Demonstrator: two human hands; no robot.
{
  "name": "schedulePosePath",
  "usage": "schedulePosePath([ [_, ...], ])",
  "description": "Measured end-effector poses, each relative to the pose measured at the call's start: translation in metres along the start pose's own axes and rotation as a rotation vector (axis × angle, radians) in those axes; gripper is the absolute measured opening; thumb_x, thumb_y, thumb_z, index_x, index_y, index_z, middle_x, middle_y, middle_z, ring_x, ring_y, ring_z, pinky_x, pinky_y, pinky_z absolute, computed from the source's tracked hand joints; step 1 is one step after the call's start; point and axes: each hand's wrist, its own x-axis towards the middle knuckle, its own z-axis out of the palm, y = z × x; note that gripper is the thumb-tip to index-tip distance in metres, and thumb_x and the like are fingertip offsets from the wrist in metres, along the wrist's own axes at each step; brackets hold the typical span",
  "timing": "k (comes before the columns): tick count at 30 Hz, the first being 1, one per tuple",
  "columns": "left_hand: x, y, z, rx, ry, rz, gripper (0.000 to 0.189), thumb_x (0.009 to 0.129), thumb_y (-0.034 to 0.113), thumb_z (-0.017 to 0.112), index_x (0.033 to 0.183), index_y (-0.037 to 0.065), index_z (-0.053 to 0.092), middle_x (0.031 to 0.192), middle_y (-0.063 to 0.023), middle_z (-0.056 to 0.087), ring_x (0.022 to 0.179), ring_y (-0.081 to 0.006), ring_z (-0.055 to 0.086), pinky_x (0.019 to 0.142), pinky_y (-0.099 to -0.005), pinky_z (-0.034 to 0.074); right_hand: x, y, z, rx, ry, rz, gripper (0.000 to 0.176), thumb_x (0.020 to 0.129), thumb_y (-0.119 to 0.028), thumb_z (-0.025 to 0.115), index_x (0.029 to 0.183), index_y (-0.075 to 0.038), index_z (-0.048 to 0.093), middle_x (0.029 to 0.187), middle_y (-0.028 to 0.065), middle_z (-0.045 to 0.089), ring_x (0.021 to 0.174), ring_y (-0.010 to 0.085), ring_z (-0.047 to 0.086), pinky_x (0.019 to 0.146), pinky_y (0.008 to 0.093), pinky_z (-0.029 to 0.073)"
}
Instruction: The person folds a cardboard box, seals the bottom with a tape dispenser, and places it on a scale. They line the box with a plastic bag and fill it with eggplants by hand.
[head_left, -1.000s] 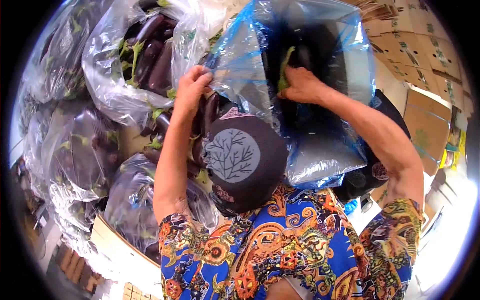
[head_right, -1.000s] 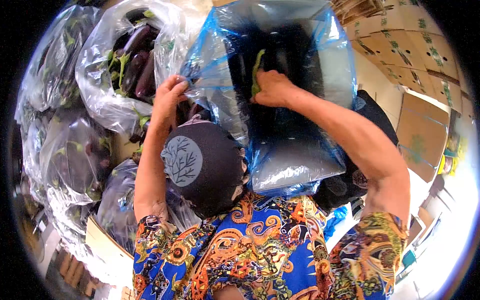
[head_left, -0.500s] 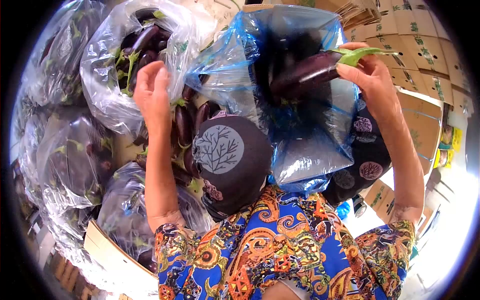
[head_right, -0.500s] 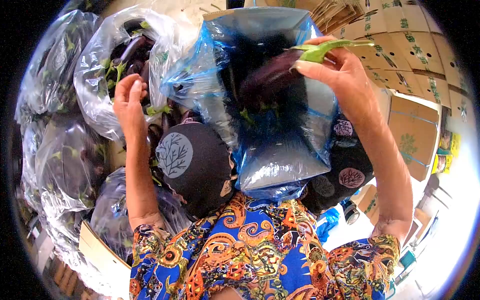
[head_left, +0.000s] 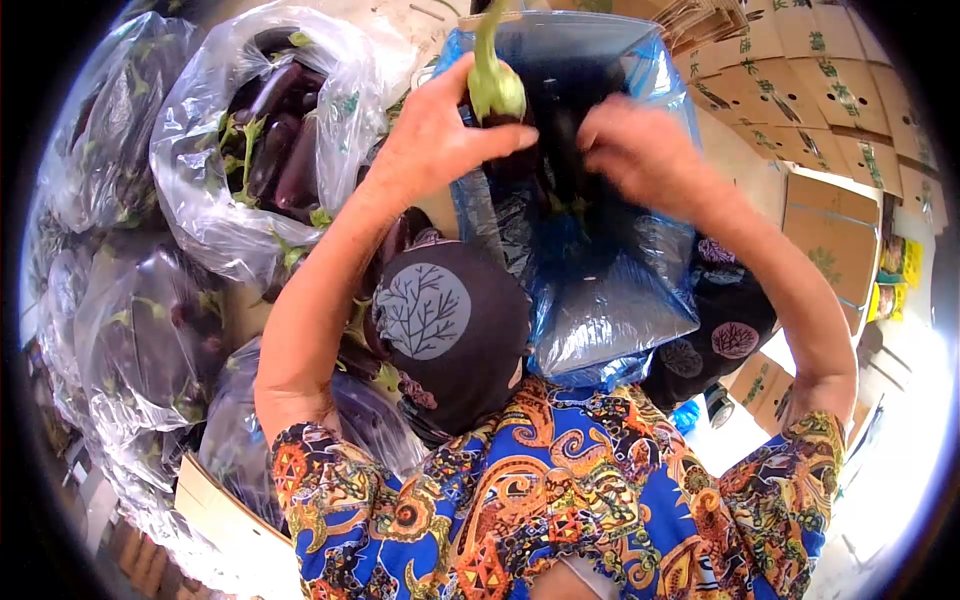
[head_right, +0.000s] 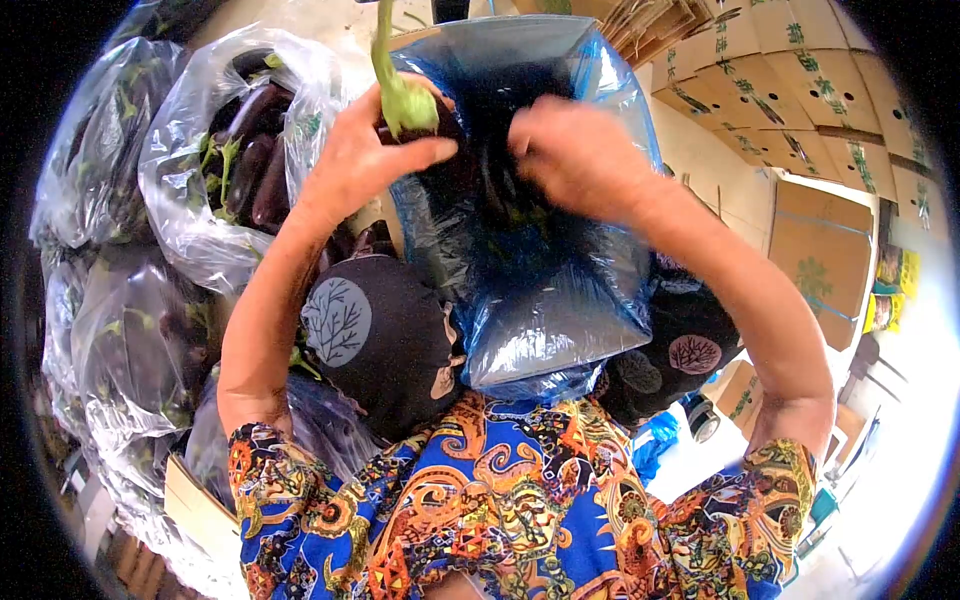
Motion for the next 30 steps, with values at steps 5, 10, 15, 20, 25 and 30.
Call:
schedulePosePath([
  [5,-0.007,-0.005,0.007,0.074,-0.069,0.115,0.046,0.074,0.012,0.076,0.116,0.009,0.059,0.109,-0.0057,0.062,0.1,-0.0174,0.057,0.093,-0.0311,0.044,-0.009,0.0,0.105,-0.684,-0.715,-0.255,0.024,0.079,-0.023,0.06,0.1,-0.017,0.072,0.109,0.002,0.064,0.118,0.0259,0.049,0.097,0.0427,0.038],
  [10,-0.009,-0.001,0.01,0.059,-0.035,0.126,0.048,0.072,0.006,0.074,0.117,0.007,0.058,0.106,-0.007,0.062,0.099,-0.0173,0.057,0.091,-0.0302,0.045,-0.016,0.008,0.124,-0.906,-0.694,-0.439,0.029,0.084,-0.028,0.056,0.105,-0.021,0.074,0.124,0.001,0.06,0.129,0.027,0.038,0.112,0.0479,0.02],
  [15,-0.01,-0.004,0.013,0.076,0.021,0.163,0.048,0.071,0.005,0.074,0.117,0.005,0.059,0.111,-0.0098,0.063,0.105,-0.0217,0.06,0.095,-0.0317,0.045,-0.034,0.023,0.123,-1.021,-0.628,-0.419,0.034,0.086,-0.029,0.053,0.114,-0.021,0.07,0.135,0.0008,0.05,0.136,0.0263,0.03,0.115,0.0494,0.016],
  [20,-0.013,-0.01,0.016,0.043,0.069,0.183,0.049,0.07,0.004,0.075,0.116,0.005,0.059,0.111,-0.0093,0.063,0.105,-0.0217,0.06,0.094,-0.0314,0.045,-0.026,0.037,0.124,-0.811,-0.544,-0.377,0.031,0.089,-0.027,0.05,0.114,-0.019,0.066,0.133,0.0027,0.052,0.135,0.0274,0.033,0.115,0.048,0.017],
  [25,-0.016,-0.005,0.011,-0.001,0.062,0.132,0.048,0.071,0.003,0.074,0.116,0.006,0.059,0.111,-0.0087,0.063,0.104,-0.0204,0.06,0.094,-0.0314,0.045,-0.014,0.02,0.103,-0.91,-0.621,-0.381,0.029,0.089,-0.029,0.051,0.114,-0.022,0.065,0.125,0.0015,0.058,0.131,0.0276,0.038,0.113,0.0477,0.019],
  [30,-0.016,-0.005,0.012,0.013,0.091,0.115,0.049,0.071,0.002,0.074,0.117,0.007,0.059,0.109,-0.0084,0.064,0.101,-0.0195,0.059,0.093,-0.0308,0.045,-0.005,0.014,0.076,-0.987,-0.628,-0.515,0.025,0.087,-0.03,0.054,0.107,-0.023,0.068,0.112,0.0008,0.063,0.12,0.0245,0.046,0.104,0.0434,0.027],
])
